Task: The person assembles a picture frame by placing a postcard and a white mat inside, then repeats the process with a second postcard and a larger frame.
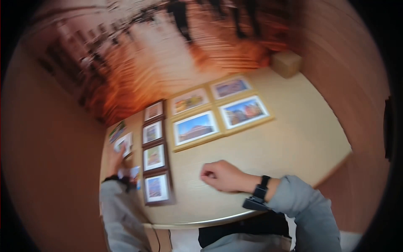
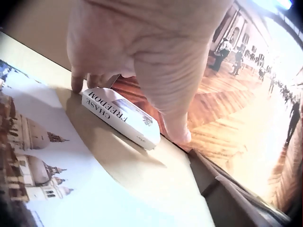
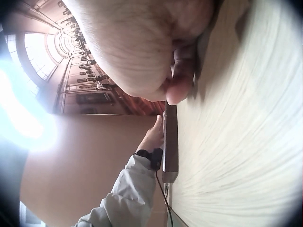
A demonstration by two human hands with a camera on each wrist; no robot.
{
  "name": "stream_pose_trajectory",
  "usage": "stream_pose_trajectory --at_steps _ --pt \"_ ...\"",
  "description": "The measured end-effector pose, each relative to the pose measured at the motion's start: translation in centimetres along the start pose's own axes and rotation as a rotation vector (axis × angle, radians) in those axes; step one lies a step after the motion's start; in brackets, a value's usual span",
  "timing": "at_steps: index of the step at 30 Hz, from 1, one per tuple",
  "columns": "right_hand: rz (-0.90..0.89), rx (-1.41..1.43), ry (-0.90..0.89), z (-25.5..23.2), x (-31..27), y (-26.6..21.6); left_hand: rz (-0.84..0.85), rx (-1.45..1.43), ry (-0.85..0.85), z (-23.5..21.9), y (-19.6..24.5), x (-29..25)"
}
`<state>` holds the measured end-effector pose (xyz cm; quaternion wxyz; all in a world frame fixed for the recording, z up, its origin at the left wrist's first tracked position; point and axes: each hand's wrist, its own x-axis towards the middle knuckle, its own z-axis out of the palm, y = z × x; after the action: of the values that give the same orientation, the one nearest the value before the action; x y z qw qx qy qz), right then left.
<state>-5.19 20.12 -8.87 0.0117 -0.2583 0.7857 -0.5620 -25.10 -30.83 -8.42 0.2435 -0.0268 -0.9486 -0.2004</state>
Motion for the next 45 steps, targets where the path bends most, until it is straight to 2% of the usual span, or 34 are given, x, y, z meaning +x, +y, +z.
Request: stream_pose_trajectory --at_steps 1,2,4,5,6,8,9,10,11,12,14,15,18,19,21,24,29,35,40,42,43,45 --pt "0.02 0.023 -0.008 -0.2 0.0 -0.2 -0.113 0.124 0.017 -0.2 -0.6 0.2" --pt "0.047 0.01 0.031 -0.7 0.1 -0.9 -0.171 0.007 -0.038 -1.2 1.7 0.1" --pt "0.247 0.159 -0.156 -1.5 0.1 -2.4 -0.306 -0.217 -0.131 -3.5 6.6 -0.3" --pt "0.252 0.151 -0.146 -1.7 -0.1 -2.5 -0.321 -0.411 -0.135 -4.0 8.1 -0.9" --pt "0.289 0.209 -0.155 -1.5 0.0 -2.4 -0.32 -0.418 -0.131 -4.5 10.5 -1.9" --pt "0.329 0.245 -0.198 -2.2 0.1 -3.0 -0.116 -0.71 -0.121 -5.3 18.1 -4.2" --pt "0.153 0.092 -0.139 -3.0 0.1 -2.4 -0.137 -0.849 -0.124 -6.2 23.6 -6.4" --pt "-0.035 -0.05 -0.086 -4.0 0.1 -1.7 -0.131 -0.986 -0.202 -7.3 28.8 -8.5" --pt "-0.057 -0.136 0.002 -5.4 0.0 -1.7 -0.1 -1.053 -0.224 -5.5 29.7 -9.5" --pt "-0.077 -0.221 0.095 -7.1 0.0 -1.6 -0.134 -1.095 -0.328 -5.3 32.4 -10.7" --pt "0.013 -0.275 0.272 -10.6 -0.6 -0.7 -0.149 -1.222 -0.424 -2.7 35.8 -12.1" --pt "-0.012 -0.357 0.317 -12.3 -1.1 -0.3 -0.172 -1.265 -0.448 -1.4 37.1 -12.4" --pt "-0.08 -0.552 0.386 -16.1 -2.8 1.4 -0.222 -1.333 -0.39 3.9 38.7 -12.7" --pt "-0.117 -0.646 0.411 -16.6 -2.9 1.8 -0.219 -1.342 -0.357 4.8 39.1 -12.8" --pt "-0.078 -0.638 0.413 -17.2 -3.0 2.8 -0.29 -1.227 -0.337 5.7 39.1 -13.4" --pt "-0.051 -0.681 0.39 -17.6 -2.9 2.8 -0.182 -1.167 -0.334 7.7 38.4 -14.3" --pt "-0.082 -0.769 0.315 -16.8 -2.9 2.9 -0.125 -1.049 -0.296 7.2 38.8 -14.4" --pt "-0.106 -0.761 0.363 -16.6 -2.9 3.3 -0.057 -0.941 -0.248 7.5 38.7 -14.4" --pt "-0.022 -0.768 0.307 -16.7 -2.9 2.4 -0.017 -0.816 -0.208 7.4 38.4 -14.1" --pt "0.001 -0.771 0.296 -16.7 -2.7 2.2 0.187 -0.591 -0.085 7.1 38.9 -13.9" --pt "-0.003 -0.771 0.302 -16.7 -2.7 2.3 0.188 -0.593 -0.08 7.2 38.8 -13.8" --pt "-0.01 -0.774 0.306 -16.6 -2.6 2.3 0.326 -0.425 -0.111 7.6 38.3 -13.8"
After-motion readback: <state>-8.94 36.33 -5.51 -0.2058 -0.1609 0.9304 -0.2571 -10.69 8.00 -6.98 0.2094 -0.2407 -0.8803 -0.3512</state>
